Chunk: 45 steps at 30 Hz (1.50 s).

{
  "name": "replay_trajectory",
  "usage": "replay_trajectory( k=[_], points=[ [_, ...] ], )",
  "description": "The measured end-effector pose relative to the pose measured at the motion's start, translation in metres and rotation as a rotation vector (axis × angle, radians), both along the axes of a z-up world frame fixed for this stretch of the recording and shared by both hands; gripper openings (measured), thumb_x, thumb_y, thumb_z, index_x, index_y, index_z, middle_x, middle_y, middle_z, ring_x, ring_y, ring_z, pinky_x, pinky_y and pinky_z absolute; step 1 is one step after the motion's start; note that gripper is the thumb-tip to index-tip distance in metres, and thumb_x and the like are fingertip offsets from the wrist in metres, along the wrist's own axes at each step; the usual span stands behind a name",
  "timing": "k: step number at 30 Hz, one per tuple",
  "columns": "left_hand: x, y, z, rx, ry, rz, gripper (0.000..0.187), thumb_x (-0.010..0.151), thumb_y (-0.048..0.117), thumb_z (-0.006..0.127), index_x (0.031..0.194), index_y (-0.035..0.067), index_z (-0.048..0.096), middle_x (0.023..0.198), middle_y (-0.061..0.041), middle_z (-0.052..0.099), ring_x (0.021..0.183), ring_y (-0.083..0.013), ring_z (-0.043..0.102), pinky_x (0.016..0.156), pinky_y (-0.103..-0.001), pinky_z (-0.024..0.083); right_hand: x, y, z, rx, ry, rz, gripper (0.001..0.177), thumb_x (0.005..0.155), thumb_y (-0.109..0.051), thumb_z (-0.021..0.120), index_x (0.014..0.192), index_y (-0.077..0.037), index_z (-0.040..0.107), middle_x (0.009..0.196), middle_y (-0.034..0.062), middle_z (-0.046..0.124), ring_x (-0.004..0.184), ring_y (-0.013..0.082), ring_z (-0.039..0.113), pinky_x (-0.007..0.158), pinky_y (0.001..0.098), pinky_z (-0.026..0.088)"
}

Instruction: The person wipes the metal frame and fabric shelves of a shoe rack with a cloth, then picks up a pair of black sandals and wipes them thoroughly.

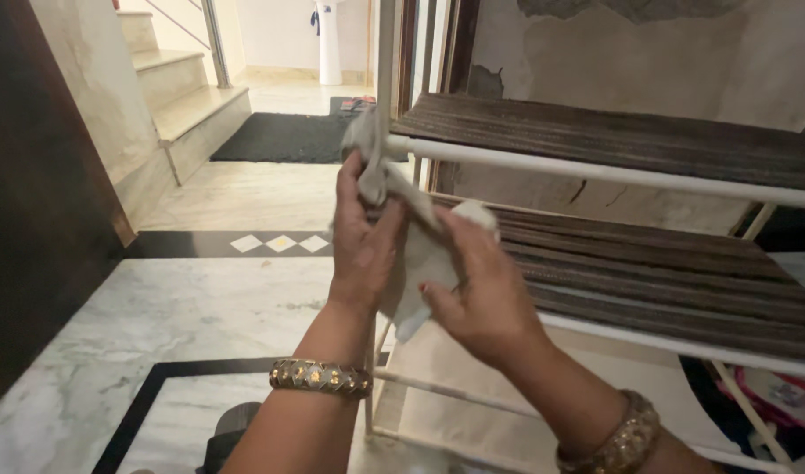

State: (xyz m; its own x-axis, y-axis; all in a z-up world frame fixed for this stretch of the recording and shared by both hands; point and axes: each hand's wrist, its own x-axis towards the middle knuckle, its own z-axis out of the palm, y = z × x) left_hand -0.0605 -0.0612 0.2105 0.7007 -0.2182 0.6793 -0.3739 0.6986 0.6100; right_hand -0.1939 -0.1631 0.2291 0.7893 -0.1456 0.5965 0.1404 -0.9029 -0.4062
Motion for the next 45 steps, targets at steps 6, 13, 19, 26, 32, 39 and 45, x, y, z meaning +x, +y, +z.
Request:
replay_trajectory(
  k=[6,13,19,26,32,39,45],
  points=[
    [0.014,-0.008,0.021,0.047,-0.328,0.275,0.066,0.108,0.008,0.059,0.164,0.004,0.025,0.162,-0.018,0.04,0.144,-0.0238,0.047,0.12,-0.035,0.042,0.015,-0.007,0.029,-0.265,-0.368,0.101,0.099,0.071,-0.01,0.083,0.155,-0.009,0.032,0.156,0.0279,0.033,0.141,0.0486,0.039,0.113,0.0531,0.039],
    [0.035,-0.01,-0.012,0.256,-0.082,0.325,0.071,0.103,0.013,0.057,0.166,0.012,0.026,0.145,-0.016,0.049,0.118,-0.0233,0.059,0.104,-0.032,0.053,0.038,0.009,0.043,-0.315,-0.325,0.08,0.062,0.076,-0.007,0.078,0.136,-0.008,0.059,0.146,0.0152,0.052,0.13,0.0381,0.052,0.11,0.0458,0.045],
    [0.02,-0.009,-0.013,0.094,-0.058,0.283,0.053,0.105,0.012,0.057,0.155,0.005,0.042,0.143,-0.014,0.059,0.129,-0.0193,0.058,0.108,-0.031,0.048,0.052,0.018,0.062,-0.42,-0.468,0.13,0.047,0.082,-0.002,0.072,0.128,-0.001,0.064,0.137,0.019,0.059,0.123,0.04,0.055,0.104,0.0475,0.046],
    [0.005,0.001,0.032,0.11,-0.11,0.372,0.054,0.1,0.003,0.053,0.153,0.004,0.045,0.141,-0.015,0.05,0.129,-0.0248,0.056,0.107,-0.033,0.051,0.059,0.017,0.097,-0.304,-0.414,0.153,0.034,0.08,-0.001,0.068,0.114,-0.005,0.069,0.112,0.0124,0.068,0.108,0.0346,0.062,0.094,0.0444,0.051],
    [0.013,0.003,0.084,0.198,-0.282,0.507,0.055,0.105,0.01,0.053,0.158,0.005,0.039,0.145,-0.016,0.05,0.135,-0.0283,0.052,0.115,-0.038,0.041,0.074,0.017,0.133,-0.22,-0.452,0.119,0.027,0.087,0.002,0.061,0.113,-0.002,0.066,0.113,0.0172,0.068,0.112,0.0391,0.061,0.095,0.0479,0.049],
    [0.032,0.0,0.138,0.083,-0.41,0.462,0.059,0.11,0.022,0.053,0.162,0.003,0.031,0.165,-0.021,0.036,0.155,-0.0352,0.035,0.127,-0.042,0.029,0.105,0.023,0.156,-0.024,-0.494,0.198,0.051,0.103,-0.012,0.053,0.152,-0.004,0.039,0.144,0.0255,0.055,0.126,0.0393,0.061,0.104,0.0452,0.05],
    [0.022,-0.004,0.125,0.131,-0.312,0.434,0.062,0.109,0.032,0.05,0.159,0.003,0.03,0.163,-0.023,0.035,0.154,-0.0373,0.033,0.125,-0.045,0.025,0.104,0.019,0.151,-0.024,-0.199,0.145,0.067,0.099,-0.021,0.05,0.16,-0.007,0.024,0.138,0.0251,0.055,0.121,0.0421,0.06,0.1,0.0492,0.048]
  ],
)
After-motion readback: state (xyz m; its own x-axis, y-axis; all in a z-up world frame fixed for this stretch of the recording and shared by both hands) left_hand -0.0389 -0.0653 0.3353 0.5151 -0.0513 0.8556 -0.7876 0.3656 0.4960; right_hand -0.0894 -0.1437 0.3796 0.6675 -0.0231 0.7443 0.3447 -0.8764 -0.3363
